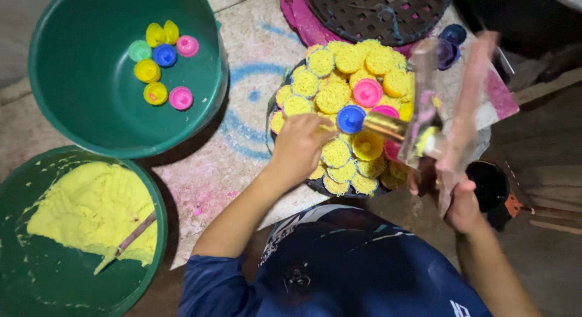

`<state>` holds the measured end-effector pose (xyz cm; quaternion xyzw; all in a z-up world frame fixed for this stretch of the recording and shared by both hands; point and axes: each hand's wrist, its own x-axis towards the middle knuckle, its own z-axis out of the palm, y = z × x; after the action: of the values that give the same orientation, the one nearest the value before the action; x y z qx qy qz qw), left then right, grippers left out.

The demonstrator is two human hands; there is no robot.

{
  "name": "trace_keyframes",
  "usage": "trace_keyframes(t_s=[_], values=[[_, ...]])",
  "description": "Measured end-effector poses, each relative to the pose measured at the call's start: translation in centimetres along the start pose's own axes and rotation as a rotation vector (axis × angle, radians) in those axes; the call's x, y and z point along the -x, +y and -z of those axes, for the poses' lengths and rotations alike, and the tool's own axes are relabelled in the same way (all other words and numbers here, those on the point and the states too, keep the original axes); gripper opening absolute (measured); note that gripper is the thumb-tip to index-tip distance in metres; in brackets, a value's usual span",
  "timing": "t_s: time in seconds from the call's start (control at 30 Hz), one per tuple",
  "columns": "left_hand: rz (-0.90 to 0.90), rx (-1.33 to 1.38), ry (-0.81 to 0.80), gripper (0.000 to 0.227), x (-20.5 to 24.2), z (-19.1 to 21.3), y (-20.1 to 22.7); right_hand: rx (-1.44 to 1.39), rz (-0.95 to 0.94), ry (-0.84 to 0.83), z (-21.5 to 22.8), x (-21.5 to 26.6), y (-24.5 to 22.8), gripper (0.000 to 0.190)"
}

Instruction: The person scoops yellow cake mix into a handheld mold, closes it, and presses the mold onto a tray of colorful circular items to release the shaped mix. The person repeats this process multiple times, filling the mold and pressing it onto the tray.

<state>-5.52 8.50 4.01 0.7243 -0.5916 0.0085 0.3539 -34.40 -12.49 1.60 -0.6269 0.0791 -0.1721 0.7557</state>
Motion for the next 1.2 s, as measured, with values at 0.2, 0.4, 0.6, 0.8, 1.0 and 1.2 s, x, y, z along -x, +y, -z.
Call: trace_keyframes(t_s=[0.2,0.4,0.6,0.8,1.0,1.2], values=[[0.149,1.891,0.127,0.072,-6.7,-1.5,-0.6,0.069,-0.644,-0.256,1.3,-5.3,-3.2,0.08],[-0.056,2.448,0.362,0.061,-11.5,-5.3,-1.0,0.443,-1.118,-0.159,2.6,-13.0,-9.8,0.077],[0.028,2.384,0.597,0.049,-12.4,-6.5,-4.2,1.002,-0.876,-0.19,-0.4,-16.9,-10.8,0.087],[0.099,2.403,0.648,0.044,-11.2,-8.4,-6.1,1.101,-0.741,-0.287,-2.6,-16.8,-10.5,0.085],[0.155,2.355,0.699,0.042,-12.4,-8.8,-6.6,1.314,-0.498,-0.194,-2.0,-17.1,-9.8,0.072],[0.184,2.313,0.677,0.048,-11.4,-7.6,-8.0,1.145,-0.574,-0.2,-2.5,-16.6,-7.7,0.07]])
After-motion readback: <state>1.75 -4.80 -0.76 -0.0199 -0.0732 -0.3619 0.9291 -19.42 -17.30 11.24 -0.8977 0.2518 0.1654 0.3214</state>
